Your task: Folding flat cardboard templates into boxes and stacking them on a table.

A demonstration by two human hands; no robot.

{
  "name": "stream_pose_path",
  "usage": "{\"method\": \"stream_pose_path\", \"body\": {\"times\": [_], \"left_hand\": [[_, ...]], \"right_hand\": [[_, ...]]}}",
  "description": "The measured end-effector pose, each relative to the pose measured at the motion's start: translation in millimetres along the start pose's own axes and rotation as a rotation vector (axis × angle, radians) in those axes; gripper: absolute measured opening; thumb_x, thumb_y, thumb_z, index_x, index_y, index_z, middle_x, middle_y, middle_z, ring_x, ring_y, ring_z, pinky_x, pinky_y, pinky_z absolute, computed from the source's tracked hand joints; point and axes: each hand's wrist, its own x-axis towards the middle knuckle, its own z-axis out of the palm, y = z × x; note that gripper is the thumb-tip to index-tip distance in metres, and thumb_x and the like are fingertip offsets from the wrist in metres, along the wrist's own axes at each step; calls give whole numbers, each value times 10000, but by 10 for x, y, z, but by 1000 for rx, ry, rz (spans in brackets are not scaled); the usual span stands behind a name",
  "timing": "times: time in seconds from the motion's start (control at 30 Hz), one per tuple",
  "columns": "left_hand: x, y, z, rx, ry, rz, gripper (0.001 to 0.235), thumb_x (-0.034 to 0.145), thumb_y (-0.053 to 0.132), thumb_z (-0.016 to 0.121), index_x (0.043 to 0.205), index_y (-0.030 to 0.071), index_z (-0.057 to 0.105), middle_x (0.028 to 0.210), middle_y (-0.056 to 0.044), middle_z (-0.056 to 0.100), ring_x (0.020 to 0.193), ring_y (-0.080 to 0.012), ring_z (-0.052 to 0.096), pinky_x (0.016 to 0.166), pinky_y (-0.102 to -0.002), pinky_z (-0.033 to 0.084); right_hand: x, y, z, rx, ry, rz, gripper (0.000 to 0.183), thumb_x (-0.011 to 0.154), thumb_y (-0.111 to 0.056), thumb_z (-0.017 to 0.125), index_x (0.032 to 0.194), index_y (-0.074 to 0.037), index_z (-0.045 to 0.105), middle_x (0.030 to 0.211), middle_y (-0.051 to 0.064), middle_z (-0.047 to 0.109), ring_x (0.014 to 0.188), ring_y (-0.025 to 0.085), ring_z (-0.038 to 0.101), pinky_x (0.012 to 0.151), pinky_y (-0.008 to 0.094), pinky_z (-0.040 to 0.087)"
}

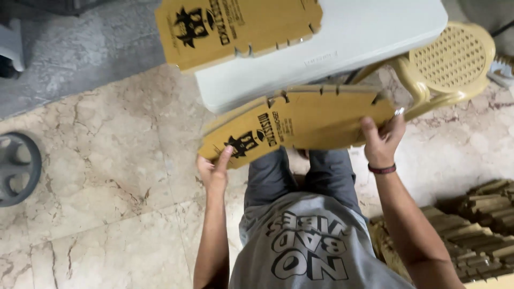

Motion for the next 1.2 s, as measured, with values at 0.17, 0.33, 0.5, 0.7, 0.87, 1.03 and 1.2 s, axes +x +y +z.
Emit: {"method": "stream_pose_path", "body": {"times": [0.17, 0.33, 0.5, 0.7, 0.87, 1.03, 1.2], "left_hand": [[660, 1159, 131, -22, -32, 397, 510, 825, 78, 890, 1279, 52, 658, 1132, -134, 737, 1048, -188, 703, 992, -393, 551], [1491, 1325, 265, -59, -148, 491, 470, 841, 86, 863, 1259, 70, 650, 1105, -89, 724, 1007, -151, 677, 926, -363, 562], [1873, 1098, 278, -18, -210, 438, 502, 829, 112, 860, 1273, 69, 631, 1106, -121, 709, 1033, -218, 685, 913, -393, 553], [1960, 1049, 211, -79, -223, 433, 560, 831, 118, 841, 1333, 73, 597, 1152, -84, 702, 1080, -183, 667, 970, -385, 544], [1983, 831, 173, -51, -196, 438, 578, 794, 153, 880, 1311, 80, 630, 1124, -112, 718, 1038, -200, 691, 937, -388, 562], [1976, 1003, 354, -49, -176, 538, 556, 796, 144, 886, 1286, 64, 637, 1112, -108, 727, 1036, -168, 680, 926, -390, 563], [2068, 1060, 454, -52, -185, 638, 514, 816, 128, 872, 1266, 51, 636, 1093, -116, 729, 1019, -153, 661, 914, -401, 560]], "right_hand": [[1219, -627, 612, 220, -5, -250, 387, 1069, -43, 632, 1420, -39, 468, 1231, 92, 604, 1098, 171, 585, 1055, 418, 518], [1902, -393, 986, 291, 20, -306, 332, 1009, -67, 666, 1306, -62, 518, 1155, 66, 618, 1048, 146, 579, 984, 375, 519], [1990, -34, 1128, 275, -33, -183, 296, 996, -135, 646, 1275, -84, 558, 1064, 6, 623, 987, 101, 578, 917, 340, 519], [2097, -130, 1147, 246, -97, -143, 294, 955, -208, 659, 1210, -99, 562, 1010, 2, 579, 977, 100, 551, 904, 333, 503], [2121, -166, 1178, 197, -151, -157, 382, 1021, -307, 587, 1331, -84, 564, 1076, -6, 586, 990, 93, 551, 967, 339, 498], [2198, 899, 1032, 108, -18, -93, 238, 1065, -282, 648, 1180, -79, 598, 955, -6, 571, 867, 111, 520, 840, 331, 474], [2408, 1159, 1107, 146, 114, -72, 285, 1042, -312, 765, 930, -123, 582, 768, -40, 558, 689, 79, 546, 638, 268, 469]]}}
